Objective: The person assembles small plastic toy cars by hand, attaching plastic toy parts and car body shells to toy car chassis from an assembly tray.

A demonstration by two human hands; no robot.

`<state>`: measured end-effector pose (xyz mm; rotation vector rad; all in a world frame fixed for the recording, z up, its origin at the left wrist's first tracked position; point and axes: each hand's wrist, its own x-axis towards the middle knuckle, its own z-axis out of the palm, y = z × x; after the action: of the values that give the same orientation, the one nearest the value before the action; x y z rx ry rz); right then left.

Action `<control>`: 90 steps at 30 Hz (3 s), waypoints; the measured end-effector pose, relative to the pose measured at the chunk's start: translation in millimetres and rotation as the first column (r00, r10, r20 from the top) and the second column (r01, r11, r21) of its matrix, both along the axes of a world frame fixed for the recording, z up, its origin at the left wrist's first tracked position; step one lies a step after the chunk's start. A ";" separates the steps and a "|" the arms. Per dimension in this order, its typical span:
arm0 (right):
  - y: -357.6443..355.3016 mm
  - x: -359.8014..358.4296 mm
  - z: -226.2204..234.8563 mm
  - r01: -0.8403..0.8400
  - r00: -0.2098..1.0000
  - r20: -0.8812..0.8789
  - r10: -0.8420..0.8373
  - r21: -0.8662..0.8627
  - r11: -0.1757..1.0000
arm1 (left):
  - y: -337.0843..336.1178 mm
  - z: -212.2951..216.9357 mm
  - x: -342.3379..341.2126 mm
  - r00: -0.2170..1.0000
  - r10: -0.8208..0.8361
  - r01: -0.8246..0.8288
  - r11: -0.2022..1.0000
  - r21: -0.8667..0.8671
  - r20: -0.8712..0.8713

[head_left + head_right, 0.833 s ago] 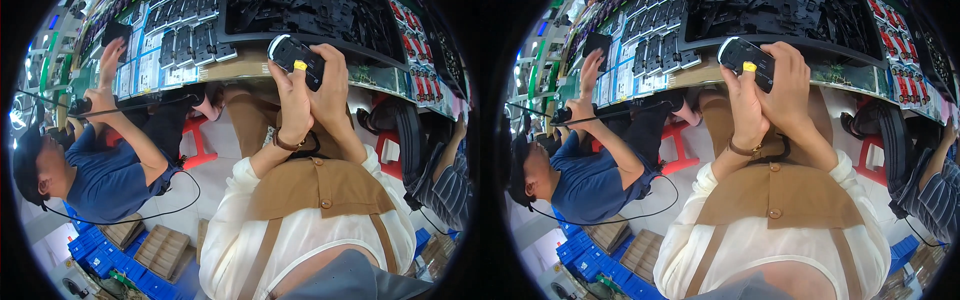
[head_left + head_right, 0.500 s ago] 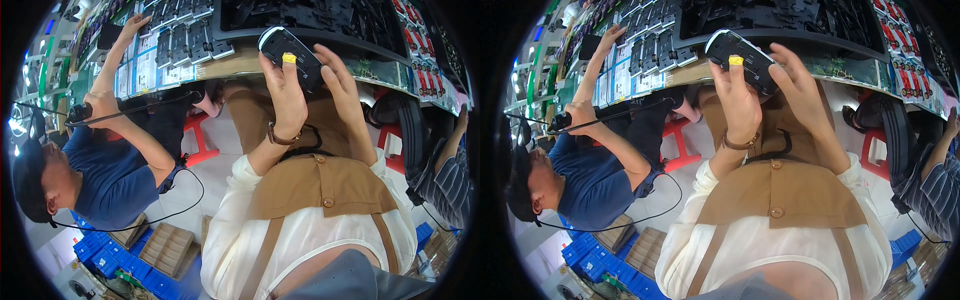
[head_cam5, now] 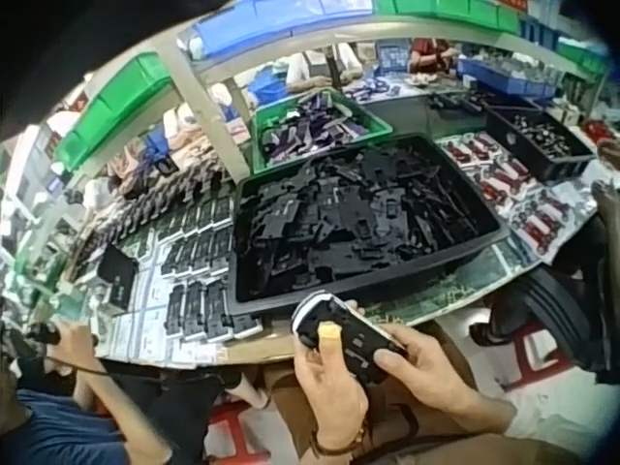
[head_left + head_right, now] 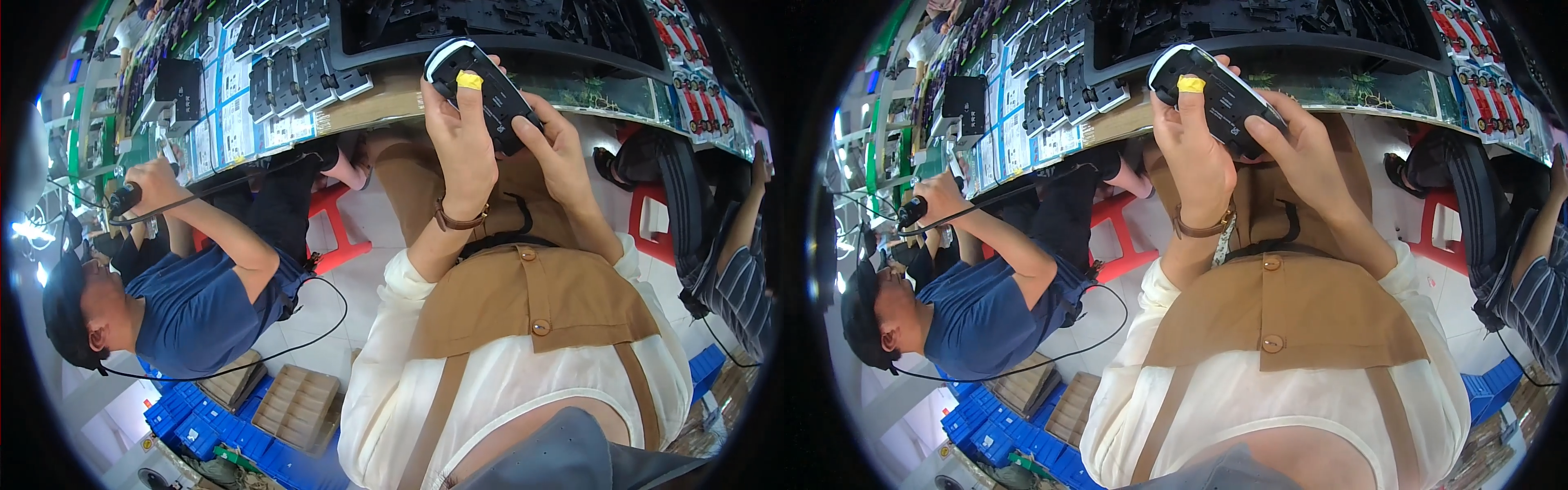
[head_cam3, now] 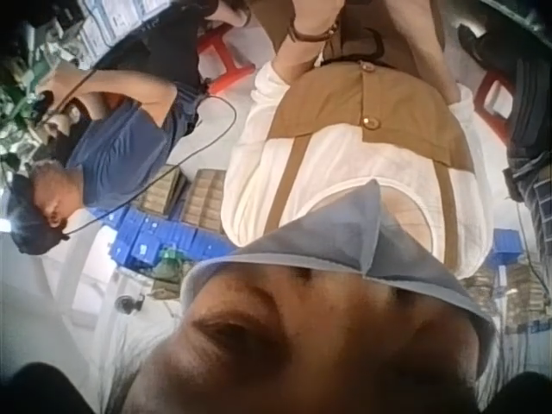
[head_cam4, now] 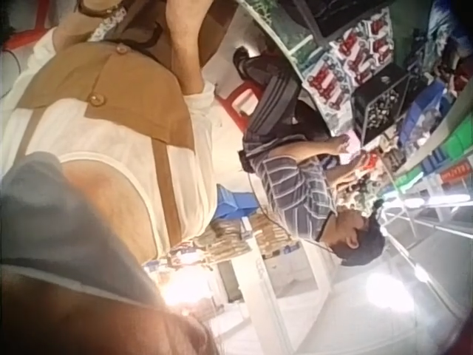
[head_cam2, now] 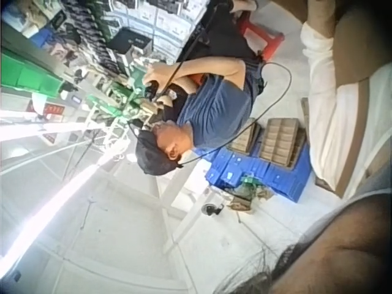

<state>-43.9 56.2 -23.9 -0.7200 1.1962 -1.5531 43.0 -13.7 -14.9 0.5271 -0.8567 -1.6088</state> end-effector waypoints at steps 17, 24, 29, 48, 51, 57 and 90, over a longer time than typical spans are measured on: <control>-12.0 7.5 7.9 0.014 0.999 -0.032 -0.016 -0.081 0.997 | -5.1 -1.2 22.0 0.988 0.023 -0.030 0.998 0.046 0.152; -23.3 27.5 22.7 -0.063 0.965 -0.259 0.048 -0.051 0.997 | -32.7 6.1 62.4 0.971 0.143 -0.163 0.982 0.096 0.193; -18.0 2.9 30.7 -0.034 0.939 -0.341 -0.032 -0.186 0.982 | -122.5 31.8 153.2 0.695 0.467 -0.437 0.878 -0.194 0.546; 58.1 -146.1 10.8 0.683 0.443 -0.746 -0.496 -0.077 0.726 | -490.9 -58.6 322.1 -0.570 0.567 0.571 0.794 -0.209 0.595; 61.4 -164.2 0.5 0.790 0.270 -0.757 -0.595 -0.178 0.586 | -539.4 -90.9 386.9 -0.211 0.410 0.308 0.889 -0.338 0.887; 107.4 -220.2 -20.8 0.841 -0.302 -0.913 -0.275 -0.391 0.374 | -483.4 -52.7 292.1 -0.044 0.407 -0.087 0.908 -0.409 0.912; 17.4 -113.6 50.5 0.063 0.148 -0.929 -0.340 -0.334 0.940 | 5.1 11.7 -36.0 0.749 -0.476 0.583 0.804 0.116 -0.460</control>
<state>-157.4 73.6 26.6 -2.0295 2.1627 -1.3477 7.0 -8.6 -3.3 0.0876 -0.4953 -2.2836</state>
